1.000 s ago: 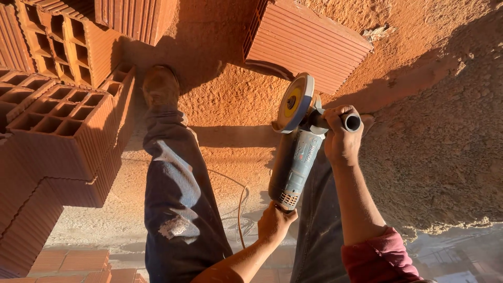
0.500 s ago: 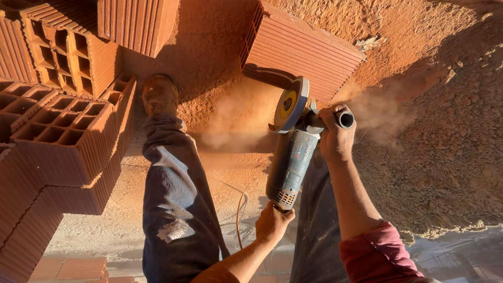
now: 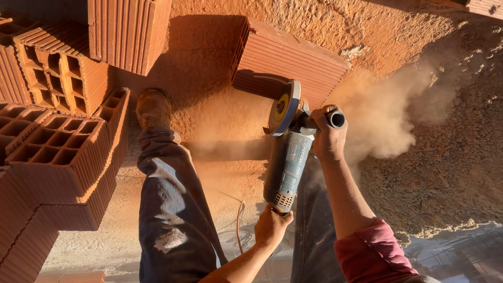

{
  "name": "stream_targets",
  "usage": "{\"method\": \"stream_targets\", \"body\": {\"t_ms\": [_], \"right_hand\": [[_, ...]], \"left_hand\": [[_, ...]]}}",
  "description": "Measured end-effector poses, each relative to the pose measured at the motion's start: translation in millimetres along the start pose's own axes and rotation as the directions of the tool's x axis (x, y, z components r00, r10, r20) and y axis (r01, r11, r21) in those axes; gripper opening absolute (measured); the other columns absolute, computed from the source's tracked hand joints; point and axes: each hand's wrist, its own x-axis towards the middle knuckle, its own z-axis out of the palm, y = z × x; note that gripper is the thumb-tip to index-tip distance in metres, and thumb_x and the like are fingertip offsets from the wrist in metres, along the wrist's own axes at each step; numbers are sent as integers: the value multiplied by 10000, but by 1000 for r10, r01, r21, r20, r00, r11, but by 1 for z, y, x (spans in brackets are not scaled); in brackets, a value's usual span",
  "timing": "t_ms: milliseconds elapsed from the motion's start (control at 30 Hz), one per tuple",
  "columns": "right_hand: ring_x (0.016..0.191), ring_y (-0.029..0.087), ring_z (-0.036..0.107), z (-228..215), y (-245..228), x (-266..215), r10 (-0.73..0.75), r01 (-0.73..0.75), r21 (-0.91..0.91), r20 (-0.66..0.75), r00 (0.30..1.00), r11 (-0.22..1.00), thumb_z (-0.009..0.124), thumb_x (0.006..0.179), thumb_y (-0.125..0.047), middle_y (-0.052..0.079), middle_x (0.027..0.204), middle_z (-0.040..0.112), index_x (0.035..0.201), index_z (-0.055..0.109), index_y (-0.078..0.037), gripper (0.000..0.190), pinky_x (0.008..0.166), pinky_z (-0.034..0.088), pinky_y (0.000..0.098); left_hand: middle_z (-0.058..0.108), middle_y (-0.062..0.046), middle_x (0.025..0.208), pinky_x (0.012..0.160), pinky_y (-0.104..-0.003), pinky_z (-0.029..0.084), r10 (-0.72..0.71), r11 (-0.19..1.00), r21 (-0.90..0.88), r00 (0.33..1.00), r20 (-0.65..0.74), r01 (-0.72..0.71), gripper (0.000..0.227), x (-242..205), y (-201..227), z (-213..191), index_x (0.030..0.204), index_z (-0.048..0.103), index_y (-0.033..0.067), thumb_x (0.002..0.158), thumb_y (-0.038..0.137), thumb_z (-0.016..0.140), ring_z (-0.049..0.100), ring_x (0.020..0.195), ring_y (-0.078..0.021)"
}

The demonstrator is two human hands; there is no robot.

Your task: Cutting clay bricks using a handheld angle grinder on a construction site.

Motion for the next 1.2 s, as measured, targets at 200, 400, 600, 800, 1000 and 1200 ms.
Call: {"method": "stream_targets", "body": {"t_ms": [200, 400, 600, 800, 1000, 1200], "right_hand": [[736, 200, 643, 3, -11, 5, -2, 2, -26, -11, 1000, 1000, 704, 885, -36, 106, 813, 651, 879, 599, -12, 108, 706, 539, 340], [768, 179, 617, 2, -14, 15, -16, 16, -22, 5, 1000, 1000, 709, 893, -30, 91, 855, 646, 905, 585, -20, 125, 727, 503, 312], [774, 200, 653, 3, -22, 18, -8, 9, -33, 1, 1000, 999, 703, 879, -22, 101, 850, 662, 905, 599, -12, 107, 738, 531, 329], [781, 206, 645, -3, -23, 24, -19, 19, -16, -4, 1000, 1000, 694, 884, 10, 112, 859, 662, 900, 609, -6, 89, 749, 528, 334], [788, 201, 632, -5, -24, 32, -55, 54, 8, 12, 998, 998, 696, 873, 25, 110, 855, 651, 886, 586, -21, 119, 759, 524, 332], [801, 184, 629, 2, -38, 36, -51, 52, -14, 38, 998, 999, 677, 884, 5, 110, 859, 666, 885, 601, -6, 77, 766, 511, 316]], "left_hand": [[747, -81, 1017, 697, -371, 644, -64, 996, -64, 998, 24, 65, 577, -4, 23, -12, 1217, 542, 54, 898, 504, 712, 756, 852, -215], [761, -68, 1013, 749, -391, 624, -112, 992, -59, 994, -8, 112, 545, -2, 40, -14, 1209, 553, 87, 866, 474, 727, 761, 868, -236], [759, -83, 1009, 769, -417, 616, -100, 992, -74, 995, -18, 98, 532, -3, 47, -14, 1182, 567, 86, 865, 477, 738, 759, 892, -271], [762, -80, 1008, 772, -418, 618, -107, 992, -62, 994, -4, 107, 530, -4, 57, -17, 1176, 571, 90, 853, 477, 733, 761, 886, -267], [758, -71, 991, 725, -391, 632, -134, 989, -52, 990, 32, 135, 539, 1, 57, -14, 1174, 553, 78, 880, 503, 705, 770, 851, -230], [749, -75, 1004, 755, -406, 631, -75, 996, -47, 997, 17, 76, 535, 1, 75, -21, 1181, 540, 94, 892, 516, 698, 759, 894, -249]]}}
